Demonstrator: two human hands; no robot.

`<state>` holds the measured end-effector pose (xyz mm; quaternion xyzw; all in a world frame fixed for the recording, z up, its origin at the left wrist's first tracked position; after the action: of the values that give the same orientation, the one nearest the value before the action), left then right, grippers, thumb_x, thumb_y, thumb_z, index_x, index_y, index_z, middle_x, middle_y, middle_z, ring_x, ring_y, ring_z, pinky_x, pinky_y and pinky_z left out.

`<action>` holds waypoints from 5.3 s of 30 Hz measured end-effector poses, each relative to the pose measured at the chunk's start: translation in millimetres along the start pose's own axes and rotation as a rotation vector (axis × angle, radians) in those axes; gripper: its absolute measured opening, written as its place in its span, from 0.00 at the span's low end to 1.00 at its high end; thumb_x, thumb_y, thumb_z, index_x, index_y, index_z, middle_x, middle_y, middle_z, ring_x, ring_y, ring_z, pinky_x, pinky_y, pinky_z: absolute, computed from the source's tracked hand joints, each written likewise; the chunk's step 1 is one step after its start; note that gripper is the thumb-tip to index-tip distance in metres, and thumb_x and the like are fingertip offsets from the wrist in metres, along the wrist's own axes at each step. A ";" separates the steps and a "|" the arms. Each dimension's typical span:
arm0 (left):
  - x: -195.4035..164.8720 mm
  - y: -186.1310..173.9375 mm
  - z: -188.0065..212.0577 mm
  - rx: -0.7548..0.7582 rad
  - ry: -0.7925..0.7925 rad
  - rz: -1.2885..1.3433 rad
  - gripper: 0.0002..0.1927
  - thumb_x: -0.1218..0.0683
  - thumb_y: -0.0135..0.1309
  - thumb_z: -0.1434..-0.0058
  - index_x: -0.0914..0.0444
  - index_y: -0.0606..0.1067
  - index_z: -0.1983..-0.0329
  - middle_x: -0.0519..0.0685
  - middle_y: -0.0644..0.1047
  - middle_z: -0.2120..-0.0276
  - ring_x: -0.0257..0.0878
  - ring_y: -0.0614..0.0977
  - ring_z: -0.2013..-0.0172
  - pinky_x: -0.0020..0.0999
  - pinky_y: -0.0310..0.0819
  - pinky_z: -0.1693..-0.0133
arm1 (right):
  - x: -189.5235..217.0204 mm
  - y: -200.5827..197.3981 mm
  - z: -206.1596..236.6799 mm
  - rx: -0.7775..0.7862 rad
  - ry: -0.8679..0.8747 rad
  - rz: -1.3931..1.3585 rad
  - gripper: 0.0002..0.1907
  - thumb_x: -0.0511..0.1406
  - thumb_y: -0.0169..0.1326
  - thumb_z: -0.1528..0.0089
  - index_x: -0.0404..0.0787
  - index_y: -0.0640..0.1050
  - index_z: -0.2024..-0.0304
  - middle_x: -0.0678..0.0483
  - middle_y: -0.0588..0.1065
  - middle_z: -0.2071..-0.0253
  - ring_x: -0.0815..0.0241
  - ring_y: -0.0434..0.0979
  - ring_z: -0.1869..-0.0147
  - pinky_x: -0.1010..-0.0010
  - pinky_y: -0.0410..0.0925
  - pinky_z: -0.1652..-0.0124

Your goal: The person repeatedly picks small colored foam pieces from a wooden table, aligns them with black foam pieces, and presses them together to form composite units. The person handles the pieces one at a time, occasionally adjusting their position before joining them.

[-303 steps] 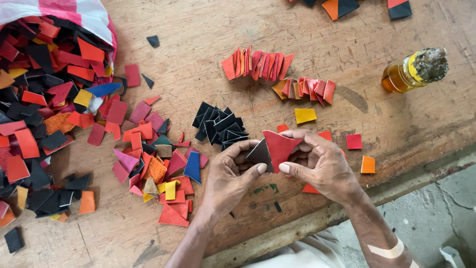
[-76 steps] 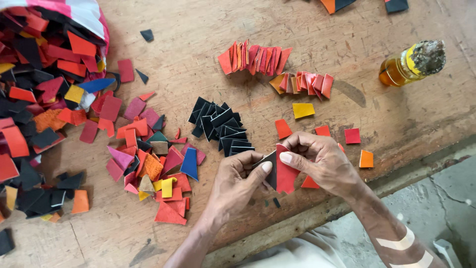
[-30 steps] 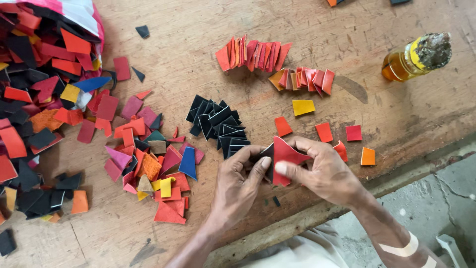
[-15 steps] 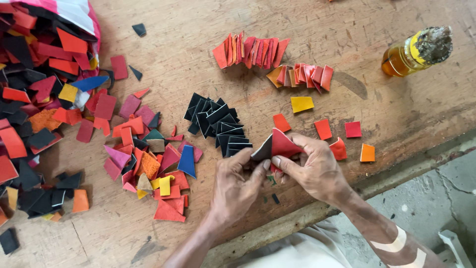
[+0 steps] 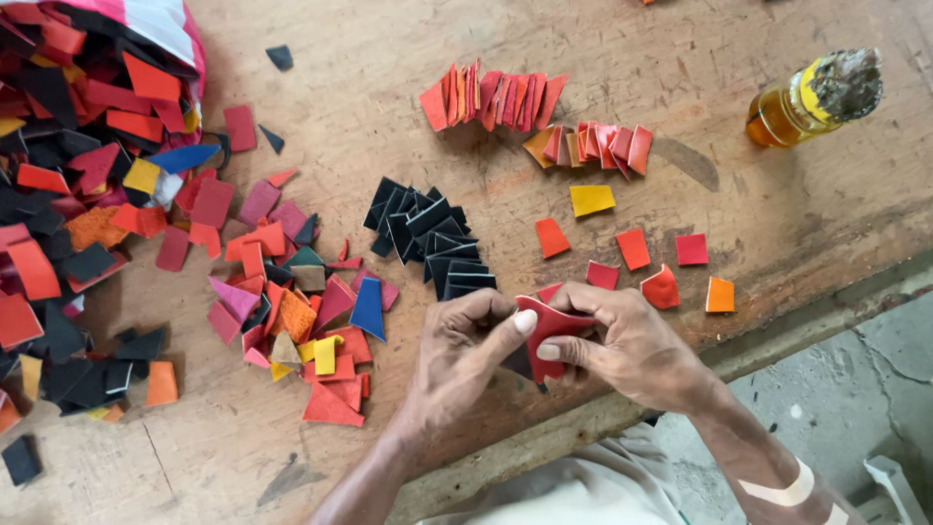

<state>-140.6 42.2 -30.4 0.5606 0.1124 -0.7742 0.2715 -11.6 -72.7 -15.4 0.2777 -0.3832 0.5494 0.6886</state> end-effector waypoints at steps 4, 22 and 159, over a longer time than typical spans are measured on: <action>3.4 0.0 4.2 0.089 0.003 0.115 0.12 0.51 0.60 0.37 0.66 0.78 0.68 0.40 0.74 0.78 0.24 0.72 0.76 0.22 0.65 0.75 | -4.8 2.5 9.5 0.012 -0.263 -0.046 0.11 0.32 0.62 0.39 0.36 0.79 0.55 0.59 0.76 0.65 0.74 0.75 0.63 0.80 0.73 0.65; -2.1 -56.7 -7.5 -0.299 0.374 0.208 0.15 0.50 0.47 0.28 0.66 0.74 0.63 0.42 0.71 0.73 0.30 0.68 0.74 0.27 0.58 0.72 | -14.4 -18.0 -17.1 0.262 0.127 -0.144 0.10 0.33 0.63 0.39 0.36 0.79 0.57 0.60 0.77 0.69 0.70 0.72 0.65 0.78 0.68 0.67; 53.7 25.5 -18.5 0.093 -0.273 0.362 0.16 0.59 0.51 0.32 0.71 0.76 0.44 0.53 0.82 0.57 0.36 0.85 0.60 0.29 0.86 0.57 | -54.2 -41.1 4.3 -0.352 -0.150 -0.097 0.16 0.28 0.63 0.43 0.33 0.81 0.52 0.54 0.81 0.60 0.69 0.81 0.59 0.80 0.76 0.60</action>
<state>-123.8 14.1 -83.4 0.4738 -0.0637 -0.7858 0.3924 21.7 -115.6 -56.6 0.2114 -0.5099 0.4180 0.7215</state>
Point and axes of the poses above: each hand's wrist, its own z-axis away from the middle knuckle, its own y-axis out of the palm, x = y × z, the point moved 6 cm from there along -z, towards the middle knuckle
